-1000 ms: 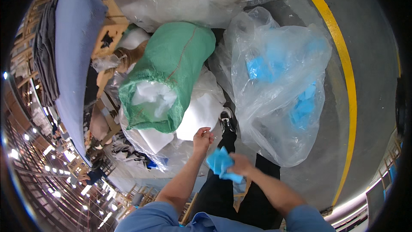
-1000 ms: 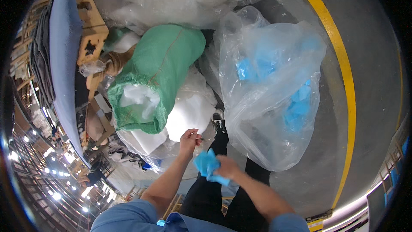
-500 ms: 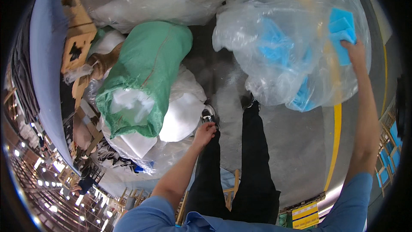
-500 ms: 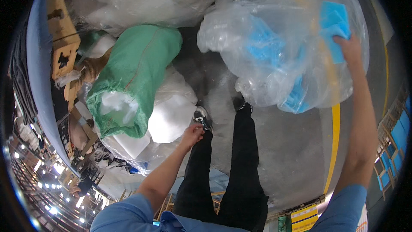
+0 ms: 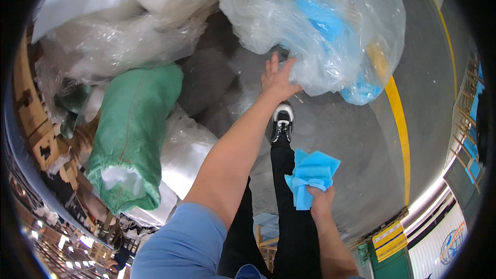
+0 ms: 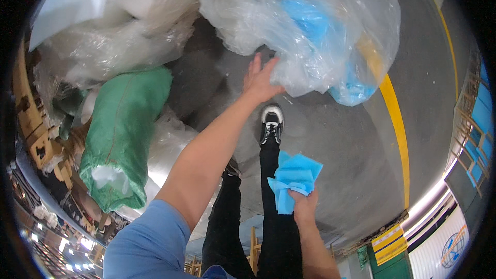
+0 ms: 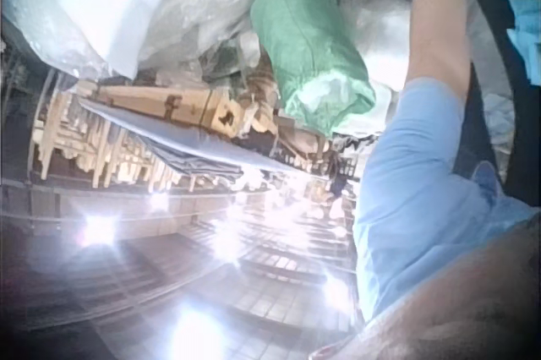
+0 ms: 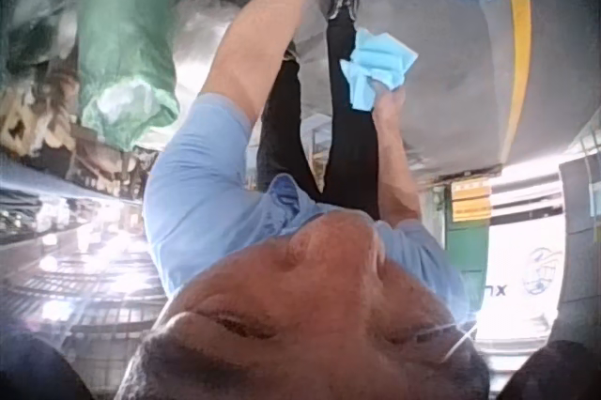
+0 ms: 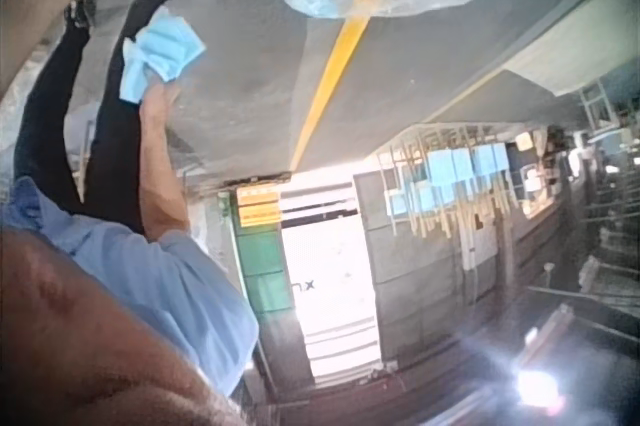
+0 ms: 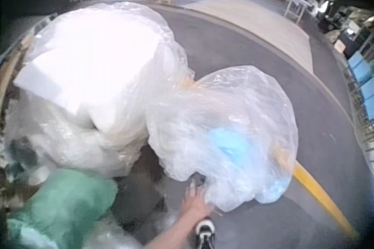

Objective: The person unpacks foam and fabric from plastic bags, places a white foam pad on a chair seat, then covers it with a gray fabric cover. The person uses scissors to trim excess blue protective material from the chair and discards the cut pieces into a waste bag.

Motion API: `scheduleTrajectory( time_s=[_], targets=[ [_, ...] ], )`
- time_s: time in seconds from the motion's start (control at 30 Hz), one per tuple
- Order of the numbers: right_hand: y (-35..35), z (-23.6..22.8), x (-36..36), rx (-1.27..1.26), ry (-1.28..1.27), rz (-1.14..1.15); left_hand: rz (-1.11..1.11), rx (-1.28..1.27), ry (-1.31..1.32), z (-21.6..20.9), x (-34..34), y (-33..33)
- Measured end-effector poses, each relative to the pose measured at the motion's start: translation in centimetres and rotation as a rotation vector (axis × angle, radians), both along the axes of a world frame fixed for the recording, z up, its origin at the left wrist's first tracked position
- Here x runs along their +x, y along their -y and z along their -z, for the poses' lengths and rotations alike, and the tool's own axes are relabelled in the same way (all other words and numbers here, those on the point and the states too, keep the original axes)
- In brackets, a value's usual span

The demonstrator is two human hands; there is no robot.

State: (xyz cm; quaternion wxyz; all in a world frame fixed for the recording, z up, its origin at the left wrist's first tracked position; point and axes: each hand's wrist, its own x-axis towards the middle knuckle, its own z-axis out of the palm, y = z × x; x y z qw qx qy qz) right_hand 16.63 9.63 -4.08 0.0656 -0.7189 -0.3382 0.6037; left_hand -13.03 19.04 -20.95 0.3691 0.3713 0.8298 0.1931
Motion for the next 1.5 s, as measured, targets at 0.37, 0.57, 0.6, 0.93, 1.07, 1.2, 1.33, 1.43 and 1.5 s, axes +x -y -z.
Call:
scheduleTrajectory(
  time_s=[0.37, 0.57, 0.6, 0.93, 1.07, 1.2, 1.33, 1.43, 1.5],
  targets=[
    [-11.0, -1.2, 3.6, 0.603, 0.039, -0.677, 0.535, 0.412, 0.581, -22.9, 12.4, -3.3],
    [-21.0, -7.6, 3.3, 0.437, -0.169, -0.121, 0.21, 0.994, 0.47, -26.9, 4.5, -4.9],
    [-22.5, -8.9, 4.7, 0.391, -0.264, -0.068, 0.137, 0.812, 0.404, -25.2, 3.2, -3.8],
    [-26.0, -19.7, 7.6, 0.438, -0.647, 0.367, -0.218, 0.013, -0.328, -10.1, -3.8, -4.0],
    [-26.2, -23.2, 8.3, 0.512, -0.75, 0.407, -0.671, 0.44, 0.688, -14.3, -9.7, -6.8],
    [-25.7, -27.5, 10.1, 0.52, -0.79, 0.305, -0.82, 0.634, 0.74, -26.4, -15.2, -6.8],
    [-23.2, -31.6, 8.6, 0.52, -0.841, 0.334, -0.679, 0.576, 0.601, -39.1, -19.4, -1.9],
    [-20.1, -36.4, 8.4, 0.502, -0.816, 0.429, -0.662, 0.536, 0.62, -48.3, -19.3, 2.0],
    [-18.4, -38.9, 9.2, 0.516, -0.807, 0.415, -0.626, 0.55, 0.67, -54.6, -19.3, 5.5]
  ],
)
